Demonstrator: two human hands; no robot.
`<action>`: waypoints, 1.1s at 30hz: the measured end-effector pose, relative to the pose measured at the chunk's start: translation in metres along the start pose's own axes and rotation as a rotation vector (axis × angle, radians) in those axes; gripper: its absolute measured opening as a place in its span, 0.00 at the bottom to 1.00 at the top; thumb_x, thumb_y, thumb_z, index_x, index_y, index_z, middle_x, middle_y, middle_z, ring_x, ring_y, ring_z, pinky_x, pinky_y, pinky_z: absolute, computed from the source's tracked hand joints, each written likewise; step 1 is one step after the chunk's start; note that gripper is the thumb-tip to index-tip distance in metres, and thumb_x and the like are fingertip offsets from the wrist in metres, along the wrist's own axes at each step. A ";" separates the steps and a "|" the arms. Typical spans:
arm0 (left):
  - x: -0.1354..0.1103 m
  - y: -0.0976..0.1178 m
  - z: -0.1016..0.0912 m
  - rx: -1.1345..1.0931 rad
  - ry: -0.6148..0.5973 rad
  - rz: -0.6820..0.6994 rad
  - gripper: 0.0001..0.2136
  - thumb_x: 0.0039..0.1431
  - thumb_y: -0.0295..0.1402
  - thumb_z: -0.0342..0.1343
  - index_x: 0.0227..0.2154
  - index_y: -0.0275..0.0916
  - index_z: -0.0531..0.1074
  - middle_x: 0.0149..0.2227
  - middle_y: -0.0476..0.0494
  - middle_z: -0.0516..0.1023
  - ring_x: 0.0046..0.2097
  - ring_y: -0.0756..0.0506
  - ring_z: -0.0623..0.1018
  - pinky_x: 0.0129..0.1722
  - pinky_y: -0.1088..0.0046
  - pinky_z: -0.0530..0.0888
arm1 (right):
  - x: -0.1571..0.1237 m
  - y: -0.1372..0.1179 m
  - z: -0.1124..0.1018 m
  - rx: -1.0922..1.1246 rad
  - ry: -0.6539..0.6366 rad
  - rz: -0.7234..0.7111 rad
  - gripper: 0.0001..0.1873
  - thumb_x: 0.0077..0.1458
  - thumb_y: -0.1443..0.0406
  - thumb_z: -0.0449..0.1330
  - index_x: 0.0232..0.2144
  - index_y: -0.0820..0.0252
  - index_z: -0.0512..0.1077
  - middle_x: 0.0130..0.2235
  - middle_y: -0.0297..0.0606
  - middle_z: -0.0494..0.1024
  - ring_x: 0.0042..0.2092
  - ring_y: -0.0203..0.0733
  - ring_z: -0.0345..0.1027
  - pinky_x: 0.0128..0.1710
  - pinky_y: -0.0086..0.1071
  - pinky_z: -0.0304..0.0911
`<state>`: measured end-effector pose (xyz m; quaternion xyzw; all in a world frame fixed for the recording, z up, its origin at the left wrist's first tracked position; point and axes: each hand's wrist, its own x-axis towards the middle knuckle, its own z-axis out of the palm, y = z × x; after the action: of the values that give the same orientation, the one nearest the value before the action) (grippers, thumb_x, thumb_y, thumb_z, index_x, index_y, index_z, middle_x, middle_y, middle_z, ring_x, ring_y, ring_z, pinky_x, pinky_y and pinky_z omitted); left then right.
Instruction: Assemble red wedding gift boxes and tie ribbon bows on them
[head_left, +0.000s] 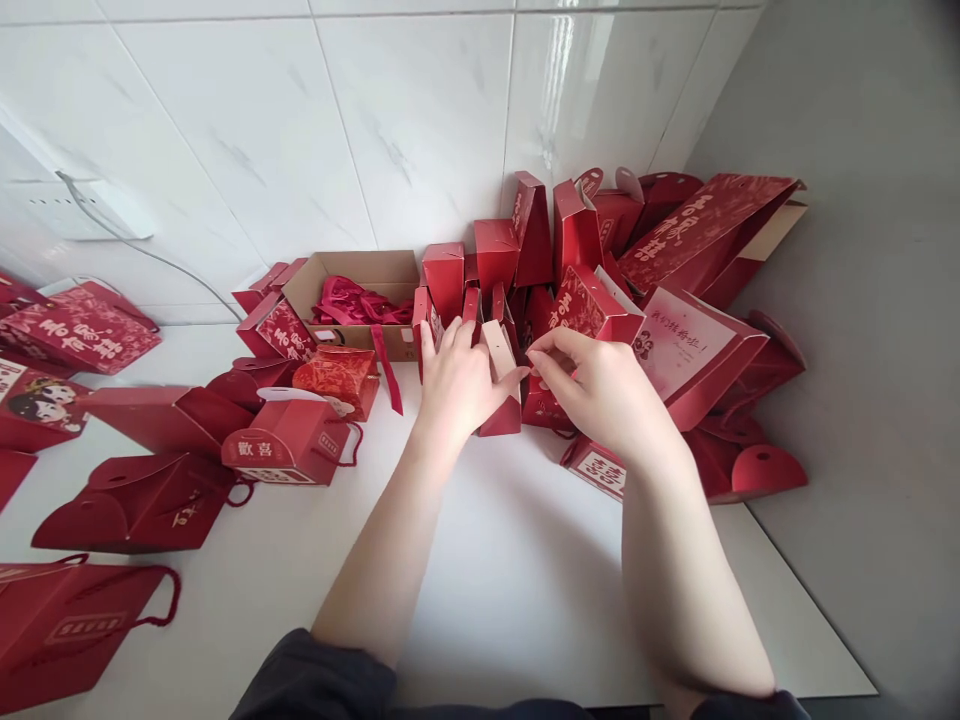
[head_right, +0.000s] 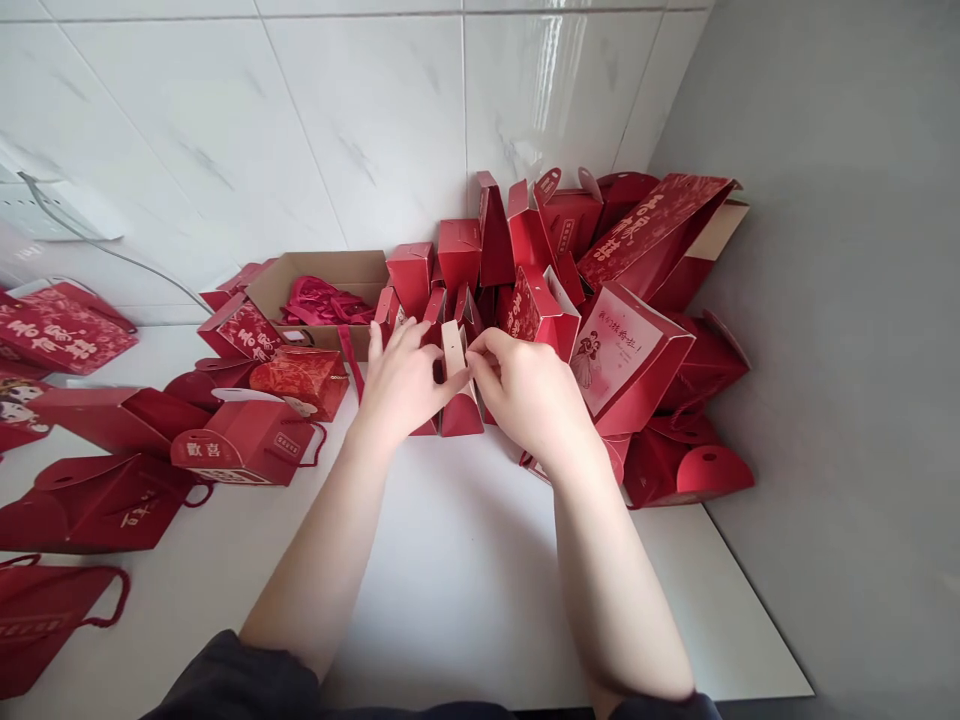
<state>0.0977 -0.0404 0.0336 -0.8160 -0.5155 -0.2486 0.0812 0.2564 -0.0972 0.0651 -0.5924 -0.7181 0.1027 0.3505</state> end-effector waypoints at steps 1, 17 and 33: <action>0.001 0.000 0.005 0.009 -0.003 -0.017 0.16 0.63 0.42 0.50 0.34 0.37 0.78 0.47 0.35 0.77 0.59 0.34 0.69 0.66 0.44 0.49 | 0.000 0.000 -0.001 -0.002 0.002 0.002 0.09 0.63 0.62 0.51 0.35 0.54 0.71 0.30 0.31 0.79 0.27 0.37 0.65 0.32 0.31 0.59; -0.012 -0.015 -0.077 -0.449 0.503 0.262 0.10 0.66 0.29 0.50 0.32 0.41 0.76 0.38 0.49 0.81 0.41 0.48 0.79 0.42 0.70 0.75 | -0.009 0.002 -0.027 -0.049 -0.001 -0.488 0.12 0.57 0.72 0.59 0.43 0.54 0.72 0.63 0.45 0.61 0.64 0.55 0.55 0.56 0.50 0.65; -0.020 0.015 -0.082 -0.599 1.002 0.245 0.14 0.71 0.38 0.41 0.32 0.44 0.67 0.30 0.50 0.73 0.37 0.48 0.77 0.37 0.63 0.75 | -0.040 -0.025 -0.044 -0.131 0.187 -0.593 0.14 0.57 0.75 0.57 0.41 0.52 0.69 0.56 0.42 0.69 0.53 0.47 0.69 0.48 0.42 0.70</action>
<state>0.0775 -0.0953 0.0966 -0.6402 -0.2239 -0.7267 0.1089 0.2666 -0.1530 0.0955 -0.3853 -0.8294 -0.1052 0.3906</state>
